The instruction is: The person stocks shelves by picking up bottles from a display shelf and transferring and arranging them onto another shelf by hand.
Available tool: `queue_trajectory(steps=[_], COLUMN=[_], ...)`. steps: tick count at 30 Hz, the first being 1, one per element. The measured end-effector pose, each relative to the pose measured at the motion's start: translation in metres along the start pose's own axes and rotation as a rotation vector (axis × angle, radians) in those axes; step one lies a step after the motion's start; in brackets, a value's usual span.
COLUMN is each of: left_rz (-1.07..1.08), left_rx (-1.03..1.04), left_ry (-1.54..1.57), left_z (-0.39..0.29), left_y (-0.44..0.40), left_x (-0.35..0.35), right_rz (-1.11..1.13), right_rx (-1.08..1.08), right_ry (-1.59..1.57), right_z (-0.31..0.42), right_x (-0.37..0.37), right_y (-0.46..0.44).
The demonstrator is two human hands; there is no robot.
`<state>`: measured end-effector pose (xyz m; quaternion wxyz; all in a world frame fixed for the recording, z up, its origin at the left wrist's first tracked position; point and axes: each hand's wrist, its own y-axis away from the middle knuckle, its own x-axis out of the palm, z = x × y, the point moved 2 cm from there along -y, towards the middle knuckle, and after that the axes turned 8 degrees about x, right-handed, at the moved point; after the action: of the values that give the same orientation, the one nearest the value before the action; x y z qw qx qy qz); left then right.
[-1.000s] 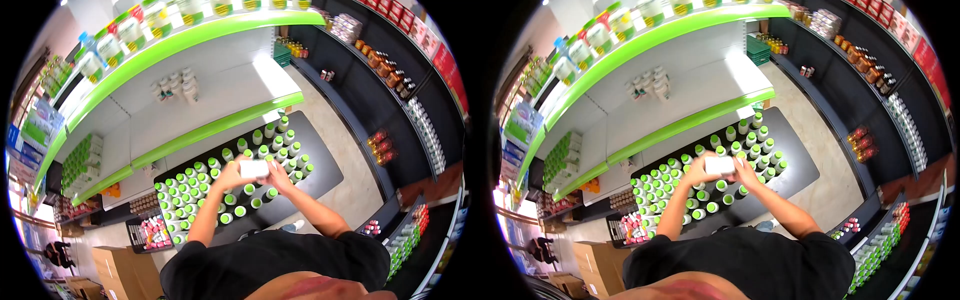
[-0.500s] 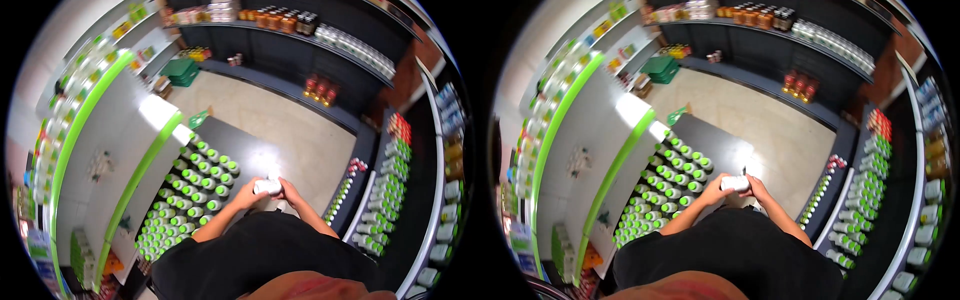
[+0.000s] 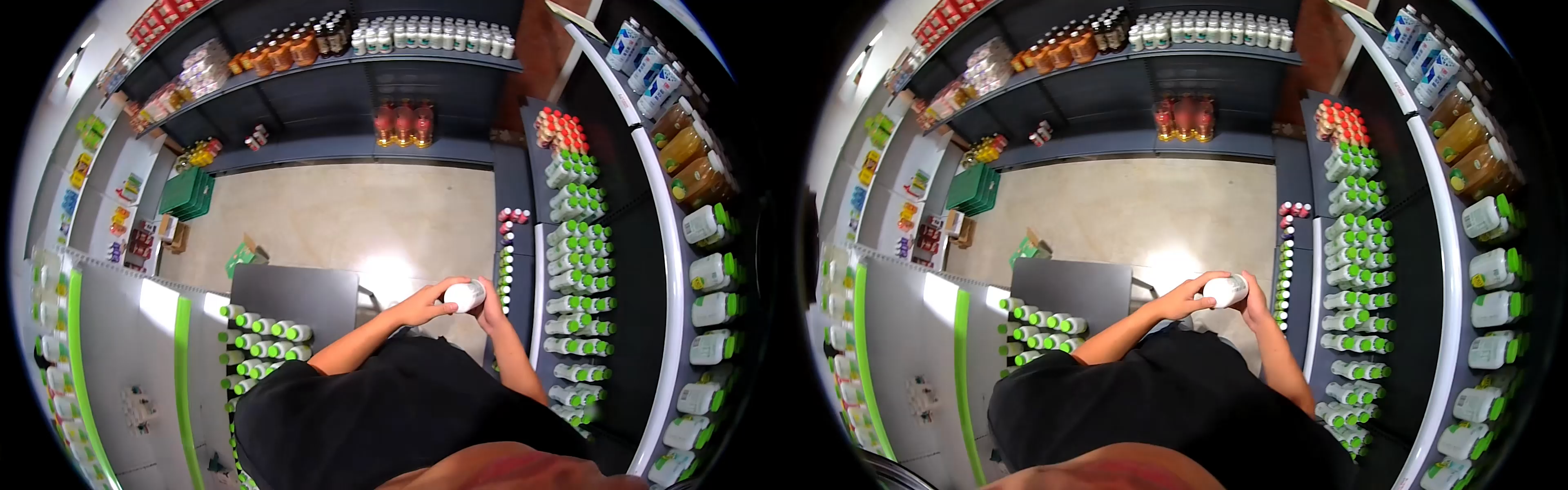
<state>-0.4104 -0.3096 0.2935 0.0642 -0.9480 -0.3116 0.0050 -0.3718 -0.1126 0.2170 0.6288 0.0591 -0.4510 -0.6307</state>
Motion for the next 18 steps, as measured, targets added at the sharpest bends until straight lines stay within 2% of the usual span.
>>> queue_trajectory(steps=[1,4,8,11,13,16,18], left_rz=[0.005,0.018,0.111,0.064,0.06,0.053,0.006], left_rx=[-0.073,-0.031,-0.09,-0.176,-0.132,-0.122,-0.071], left_ry=[0.142,0.144,0.09,0.078,0.021,-0.062,-0.001], left_z=[0.011,0.031,0.045,0.044,0.047,0.044,0.05], left_y=[-0.011,-0.044,-0.098,-0.144,-0.178,-0.231,-0.263], left_x=[0.001,-0.016,-0.07,-0.112,-0.139,-0.176,-0.193], right_rz=[-0.025,-0.104,-0.106,-0.111,-0.188,-0.147,-0.237], right_rx=[-0.011,-0.016,0.049,0.076,0.097,0.033,-0.076], right_ry=[-0.014,-0.08,-0.135,-0.104,-0.092,0.013,0.058], right_z=[0.002,0.013,0.037,0.091,0.13,0.197,0.24], right_x=[-0.011,-0.025,-0.03,-0.03,-0.025,-0.03,-0.029], right_y=[-0.008,-0.031,-0.077,-0.116,-0.134,-0.167,-0.182])
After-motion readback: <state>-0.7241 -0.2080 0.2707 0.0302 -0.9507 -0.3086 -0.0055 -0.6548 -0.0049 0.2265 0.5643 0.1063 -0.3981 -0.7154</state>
